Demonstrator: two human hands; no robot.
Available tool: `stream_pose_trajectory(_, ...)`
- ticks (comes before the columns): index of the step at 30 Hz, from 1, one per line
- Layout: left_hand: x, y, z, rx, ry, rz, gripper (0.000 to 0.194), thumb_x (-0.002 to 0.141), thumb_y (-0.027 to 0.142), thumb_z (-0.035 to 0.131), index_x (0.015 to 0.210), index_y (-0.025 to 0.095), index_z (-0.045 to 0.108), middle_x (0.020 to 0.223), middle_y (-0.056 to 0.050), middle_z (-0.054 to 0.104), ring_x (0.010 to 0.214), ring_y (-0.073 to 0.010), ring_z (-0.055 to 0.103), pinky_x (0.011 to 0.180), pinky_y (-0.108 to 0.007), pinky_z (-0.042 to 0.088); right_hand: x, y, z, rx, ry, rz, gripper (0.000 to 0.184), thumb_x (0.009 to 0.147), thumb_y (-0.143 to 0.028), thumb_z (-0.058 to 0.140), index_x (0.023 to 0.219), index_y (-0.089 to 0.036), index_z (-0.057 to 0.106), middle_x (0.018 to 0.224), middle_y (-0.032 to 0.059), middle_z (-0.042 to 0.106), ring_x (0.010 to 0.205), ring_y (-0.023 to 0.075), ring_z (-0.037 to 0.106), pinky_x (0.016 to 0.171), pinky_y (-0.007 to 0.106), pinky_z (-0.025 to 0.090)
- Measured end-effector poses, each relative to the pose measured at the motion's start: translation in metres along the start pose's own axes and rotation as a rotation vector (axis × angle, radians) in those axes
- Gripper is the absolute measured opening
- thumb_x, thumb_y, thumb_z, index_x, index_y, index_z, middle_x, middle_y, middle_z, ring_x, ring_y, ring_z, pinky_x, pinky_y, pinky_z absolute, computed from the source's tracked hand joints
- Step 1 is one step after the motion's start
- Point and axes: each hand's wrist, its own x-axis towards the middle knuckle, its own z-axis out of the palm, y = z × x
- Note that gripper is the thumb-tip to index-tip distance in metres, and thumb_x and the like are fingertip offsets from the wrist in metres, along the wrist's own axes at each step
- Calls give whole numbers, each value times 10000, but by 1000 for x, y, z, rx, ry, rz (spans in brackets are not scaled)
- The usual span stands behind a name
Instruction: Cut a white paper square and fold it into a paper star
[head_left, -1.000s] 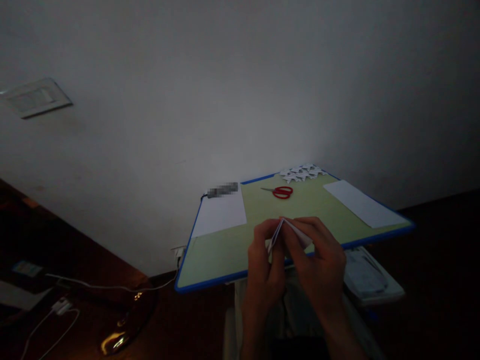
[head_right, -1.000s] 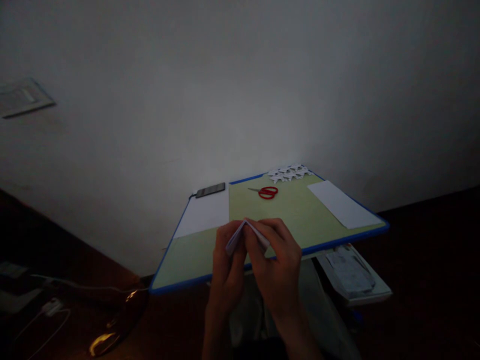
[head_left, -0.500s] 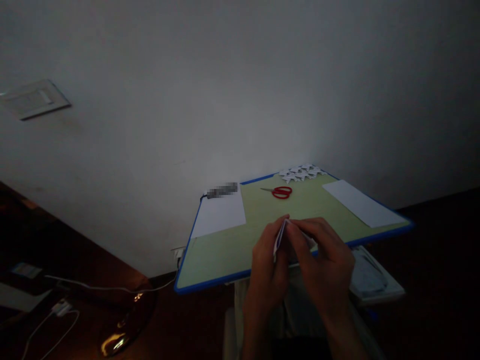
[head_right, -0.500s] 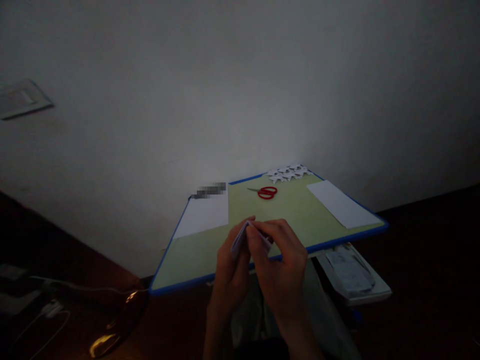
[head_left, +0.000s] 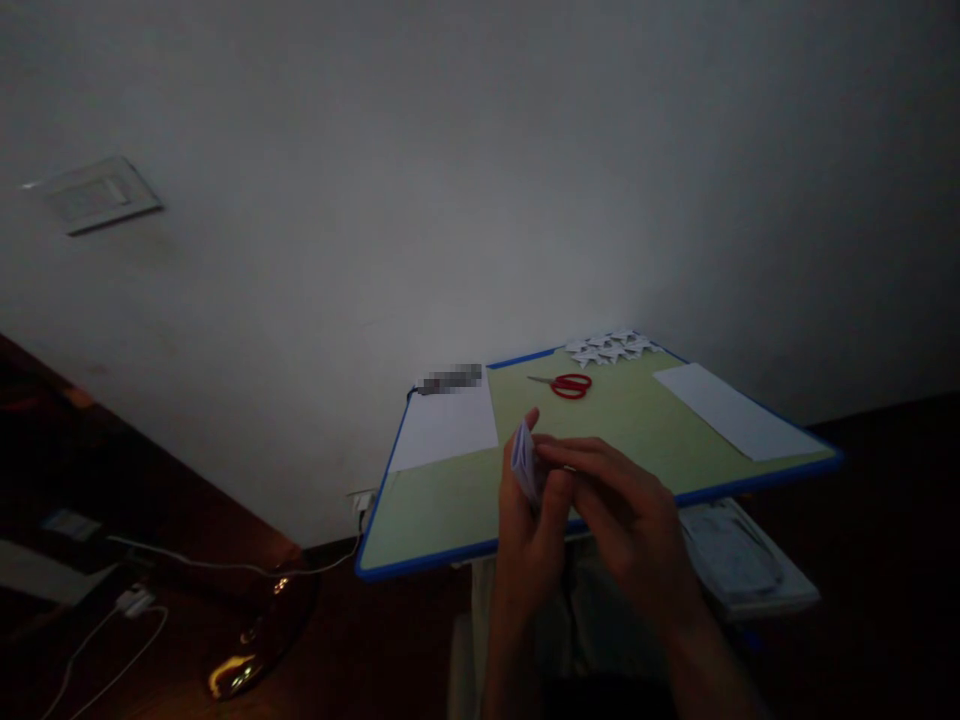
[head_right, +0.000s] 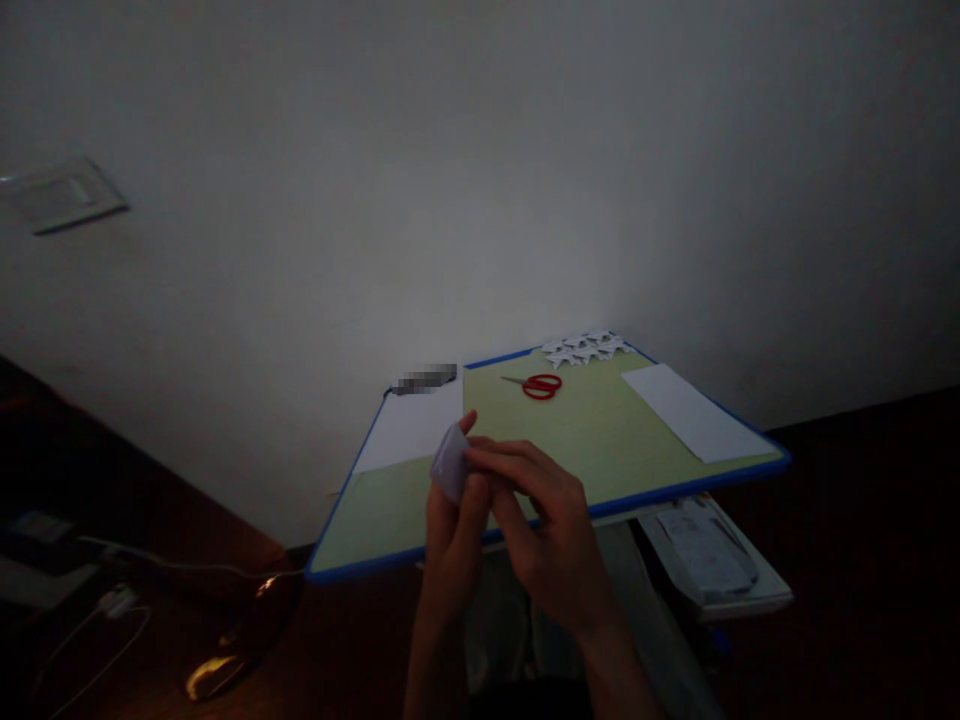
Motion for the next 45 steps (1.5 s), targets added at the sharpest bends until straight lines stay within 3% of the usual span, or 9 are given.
stream_pose_trajectory(5,6,-5,4,-133,169,-31,533,1048,618,541,1443,261,561,1246,-96,728,1147,-231,722,1046,-385,568,4,5,-1,-57,-99,-45,327,1013,-159,662,1255,-352,766,1275,45,755,1250,238,694,1074,433,569)
stream_pose_trajectory(8,8,-8,4,-279,256,-39,559,1035,661,525,1442,281,478,1253,-98,727,1182,-248,721,1053,-428,565,3,11,-4,-152,-231,-62,425,964,-178,721,1359,-335,716,1369,76,687,1339,274,626,1161,504,514)
stream_pose_trajectory(12,10,-6,2,-455,214,-117,595,1009,681,547,1457,327,379,1300,-94,728,1207,-270,732,1095,-493,537,0,20,-7,-205,-321,-77,602,916,-104,709,1471,-324,630,1454,89,621,1419,278,561,1225,521,459)
stream_pose_trajectory(18,15,-3,-2,-544,151,-147,617,945,694,631,1408,366,386,1285,-89,756,1194,-329,746,942,-493,588,4,21,-12,-226,-191,-113,433,1002,-126,656,1386,-325,678,1285,46,737,1244,214,688,1099,391,551)
stream_pose_trajectory(21,16,-2,-4,-551,142,-167,509,976,564,694,1350,339,435,1235,-93,777,1148,-321,764,915,-471,589,5,20,-14,-211,-141,-143,388,1015,-135,663,1358,-316,682,1258,29,766,1208,195,713,1070,348,557)
stream_pose_trajectory(25,17,-6,-7,-599,157,-73,513,928,507,785,1315,342,492,1200,-82,784,1134,-318,768,878,-450,601,4,18,-15,-221,-127,-177,410,1004,-98,667,1356,-308,676,1255,33,763,1199,184,714,1050,326,562)
stream_pose_trajectory(29,15,-6,-10,-597,106,27,557,866,475,860,1306,369,534,1240,-67,760,1169,-313,751,944,-475,593,3,17,-10,-203,-127,-228,386,990,-62,672,1289,-305,676,1205,33,771,1170,183,723,1051,343,566)
stream_pose_trajectory(36,7,10,-8,-634,165,52,354,911,365,819,1180,345,590,1185,-17,773,1138,-250,754,1052,-467,560,3,15,-5,-168,-92,-274,324,967,-20,679,1173,-267,637,1301,58,704,1277,191,674,1098,370,544)
stream_pose_trajectory(45,3,17,-3,-727,153,61,280,919,374,799,1131,345,619,1147,-5,743,1187,-301,746,1032,-505,576,1,6,2,-364,-64,-302,242,955,-118,728,1159,-247,708,1266,88,629,1223,257,597,1002,442,538)
